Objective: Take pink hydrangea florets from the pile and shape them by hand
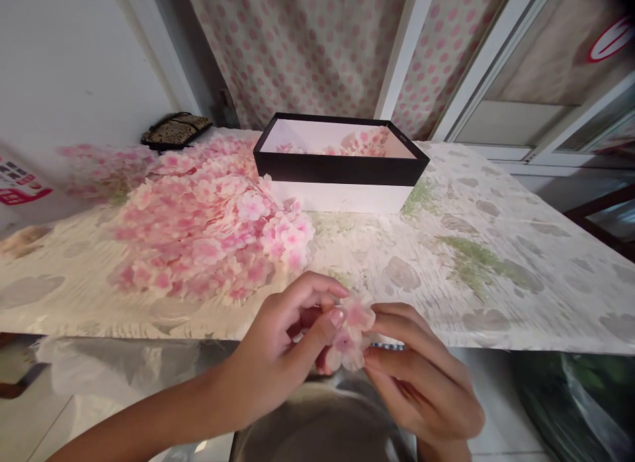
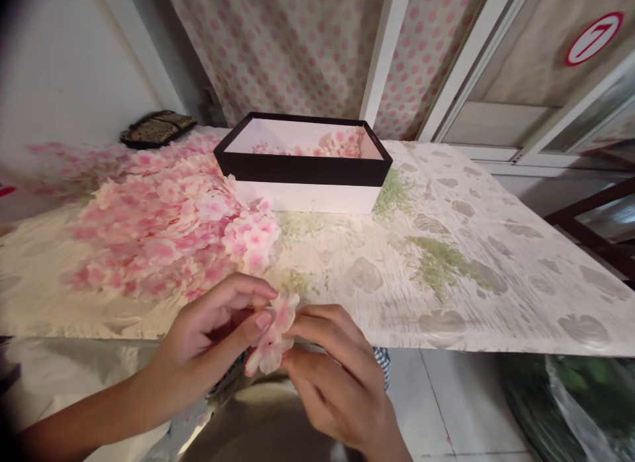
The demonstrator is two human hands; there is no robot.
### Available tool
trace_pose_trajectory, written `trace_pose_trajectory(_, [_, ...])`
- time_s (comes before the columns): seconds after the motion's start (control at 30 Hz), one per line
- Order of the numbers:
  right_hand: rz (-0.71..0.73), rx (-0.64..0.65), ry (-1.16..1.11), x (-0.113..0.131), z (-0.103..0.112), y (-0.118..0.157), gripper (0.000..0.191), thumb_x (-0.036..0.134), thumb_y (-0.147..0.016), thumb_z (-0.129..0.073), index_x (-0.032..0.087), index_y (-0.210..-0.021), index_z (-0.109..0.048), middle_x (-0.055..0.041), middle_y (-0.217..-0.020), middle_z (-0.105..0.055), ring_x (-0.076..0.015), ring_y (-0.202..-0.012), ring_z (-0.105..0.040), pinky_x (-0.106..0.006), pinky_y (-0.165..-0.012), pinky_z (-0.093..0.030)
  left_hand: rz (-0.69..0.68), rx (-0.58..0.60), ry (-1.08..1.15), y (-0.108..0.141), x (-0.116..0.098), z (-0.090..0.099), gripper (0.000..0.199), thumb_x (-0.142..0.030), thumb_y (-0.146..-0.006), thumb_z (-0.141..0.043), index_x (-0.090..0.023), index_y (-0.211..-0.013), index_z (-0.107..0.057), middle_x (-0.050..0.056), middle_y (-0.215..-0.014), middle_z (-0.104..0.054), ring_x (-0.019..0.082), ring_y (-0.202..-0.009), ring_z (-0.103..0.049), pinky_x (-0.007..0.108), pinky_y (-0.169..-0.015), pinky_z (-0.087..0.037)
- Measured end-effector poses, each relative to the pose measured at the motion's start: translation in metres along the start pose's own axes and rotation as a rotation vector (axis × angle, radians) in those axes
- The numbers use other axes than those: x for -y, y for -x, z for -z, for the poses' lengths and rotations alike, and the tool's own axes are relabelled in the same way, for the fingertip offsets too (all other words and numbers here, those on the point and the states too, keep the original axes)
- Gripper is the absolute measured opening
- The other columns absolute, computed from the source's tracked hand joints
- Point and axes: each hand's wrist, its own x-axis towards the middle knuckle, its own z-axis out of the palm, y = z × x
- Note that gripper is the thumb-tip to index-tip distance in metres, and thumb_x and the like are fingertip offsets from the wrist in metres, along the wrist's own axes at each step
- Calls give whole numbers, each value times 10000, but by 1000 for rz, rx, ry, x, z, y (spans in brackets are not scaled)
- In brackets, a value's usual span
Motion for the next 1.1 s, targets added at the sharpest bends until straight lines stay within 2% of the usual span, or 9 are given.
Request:
trace_pose_trajectory(0.13, [-15,12,35,5,-1,-1,301,-21,-766,-623,242,-912,-642,-26,-980,-706,-223,-927,-642,-368,-688,-577,-35,12,-38,4,2,-2,114,-248,-963,-490,-301,-1062,-512,-43,-755,-575,57,-522,-546,165,-503,-457])
trace_pose_trajectory(0.37, [109,-132,85,4,-9,0,191,-9,-800,-614,180,-804,-639,-26,-937,-705,-169,-823,-650,-297,-592,-556,-100,28,-114,8,0,-5,141,-189,-983,-439,-273,-1086,-485,-45,-777,-580,40,-553,-526,137,-533,-472])
trace_pose_trajectory(0.53, [84,-99,75,4,-11,2,208,-25,-800,-616,160,-887,-653,-39,-947,-709,-181,-873,-653,-315,-645,-579,-145,37,-164,7,1,-5,162,-158,-985,-413,-269,-1090,-469,-47,-797,-578,31,-562,-532,127,-542,-479])
trace_pose_trajectory(0.73, [116,-101,46,6,-12,1,215,-74,-764,-611,112,-868,-643,-56,-962,-686,-196,-916,-629,-314,-661,-570,-220,34,-256,8,2,-5,200,-117,-970,-421,-261,-1100,-472,-50,-783,-565,21,-560,-523,99,-541,-464])
trace_pose_trajectory(0.97, [116,-90,57,7,-12,0,233,-99,-741,-603,97,-861,-638,-48,-965,-653,-185,-906,-612,-303,-686,-555,-234,21,-335,10,1,-5,206,-100,-948,-459,-243,-1095,-484,-41,-777,-589,22,-557,-547,86,-530,-462])
trace_pose_trajectory(1.1, [94,-47,55,8,-12,1,250,-115,-730,-588,102,-850,-626,-49,-956,-629,-192,-916,-605,-315,-705,-548,-221,9,-311,9,0,-5,203,-107,-954,-451,-251,-1094,-485,-40,-817,-594,20,-561,-552,90,-530,-470])
